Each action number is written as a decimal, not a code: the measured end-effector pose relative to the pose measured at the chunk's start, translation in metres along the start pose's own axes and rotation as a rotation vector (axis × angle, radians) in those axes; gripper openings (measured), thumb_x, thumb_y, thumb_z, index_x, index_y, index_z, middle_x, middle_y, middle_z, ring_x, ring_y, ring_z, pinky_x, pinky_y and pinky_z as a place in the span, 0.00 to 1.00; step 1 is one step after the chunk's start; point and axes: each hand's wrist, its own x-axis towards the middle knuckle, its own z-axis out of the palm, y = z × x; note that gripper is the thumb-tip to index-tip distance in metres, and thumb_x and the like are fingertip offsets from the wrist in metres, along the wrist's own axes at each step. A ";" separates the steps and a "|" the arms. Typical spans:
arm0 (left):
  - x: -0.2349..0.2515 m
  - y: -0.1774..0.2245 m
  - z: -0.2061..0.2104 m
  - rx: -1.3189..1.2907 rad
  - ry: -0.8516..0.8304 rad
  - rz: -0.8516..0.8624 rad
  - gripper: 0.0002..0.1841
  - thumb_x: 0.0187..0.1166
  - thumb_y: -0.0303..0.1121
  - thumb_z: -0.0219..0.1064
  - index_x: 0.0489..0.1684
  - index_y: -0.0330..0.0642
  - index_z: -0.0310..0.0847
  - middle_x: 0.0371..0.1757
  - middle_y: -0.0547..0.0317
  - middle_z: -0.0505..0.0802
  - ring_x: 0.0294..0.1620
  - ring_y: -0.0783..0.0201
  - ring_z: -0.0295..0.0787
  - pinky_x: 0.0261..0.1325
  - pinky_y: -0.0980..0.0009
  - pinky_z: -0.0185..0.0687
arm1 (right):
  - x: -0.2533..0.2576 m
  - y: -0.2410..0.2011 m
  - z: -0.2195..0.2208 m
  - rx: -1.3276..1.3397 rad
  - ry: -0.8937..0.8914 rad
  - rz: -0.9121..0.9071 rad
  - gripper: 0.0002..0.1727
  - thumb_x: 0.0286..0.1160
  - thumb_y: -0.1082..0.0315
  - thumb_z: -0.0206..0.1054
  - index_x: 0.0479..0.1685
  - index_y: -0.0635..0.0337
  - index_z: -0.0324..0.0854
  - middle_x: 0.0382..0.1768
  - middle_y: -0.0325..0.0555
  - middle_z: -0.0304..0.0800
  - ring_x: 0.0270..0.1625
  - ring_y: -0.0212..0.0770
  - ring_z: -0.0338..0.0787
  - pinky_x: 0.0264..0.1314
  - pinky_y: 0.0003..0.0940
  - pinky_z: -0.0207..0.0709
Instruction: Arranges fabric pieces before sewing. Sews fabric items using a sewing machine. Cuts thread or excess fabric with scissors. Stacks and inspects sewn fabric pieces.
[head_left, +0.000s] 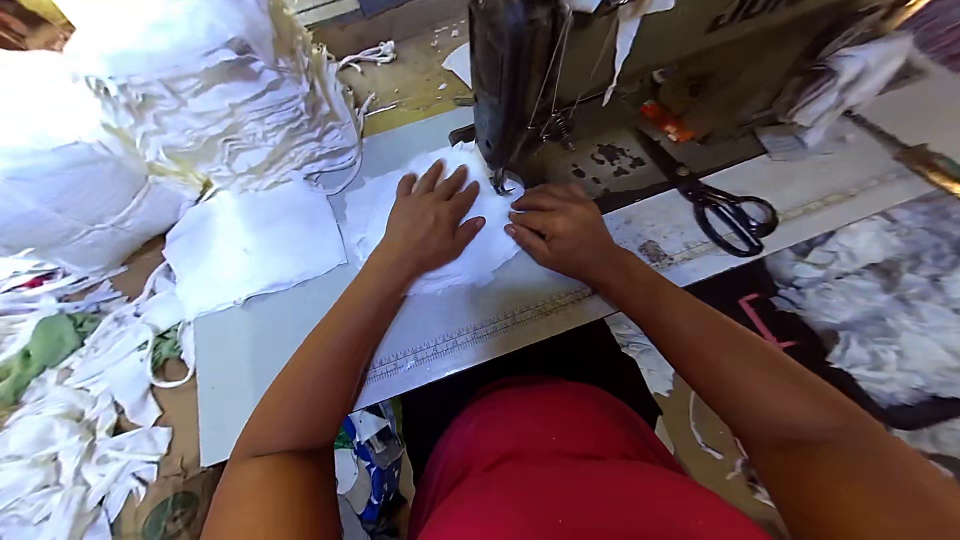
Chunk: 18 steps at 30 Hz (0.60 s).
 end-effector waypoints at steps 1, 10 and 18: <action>-0.001 -0.010 0.008 -0.041 0.058 0.133 0.30 0.89 0.53 0.43 0.83 0.51 0.76 0.88 0.54 0.75 0.93 0.41 0.58 0.87 0.31 0.46 | 0.001 0.000 0.000 -0.022 -0.002 0.017 0.20 0.86 0.55 0.60 0.45 0.58 0.96 0.57 0.50 0.96 0.68 0.57 0.89 0.69 0.60 0.76; -0.002 0.014 0.019 -0.094 -0.001 -0.046 0.29 0.91 0.46 0.42 0.91 0.52 0.65 0.92 0.59 0.69 0.94 0.47 0.56 0.90 0.34 0.43 | 0.015 0.004 -0.005 -0.165 -0.132 0.165 0.23 0.88 0.59 0.52 0.57 0.58 0.93 0.68 0.49 0.91 0.78 0.61 0.82 0.74 0.69 0.66; -0.004 0.014 -0.003 -0.148 -0.119 -0.076 0.28 0.92 0.45 0.40 0.90 0.57 0.66 0.94 0.59 0.64 0.94 0.45 0.54 0.86 0.32 0.46 | 0.016 0.015 -0.004 -0.077 0.003 0.161 0.24 0.84 0.66 0.48 0.64 0.64 0.88 0.70 0.56 0.89 0.78 0.62 0.81 0.79 0.65 0.64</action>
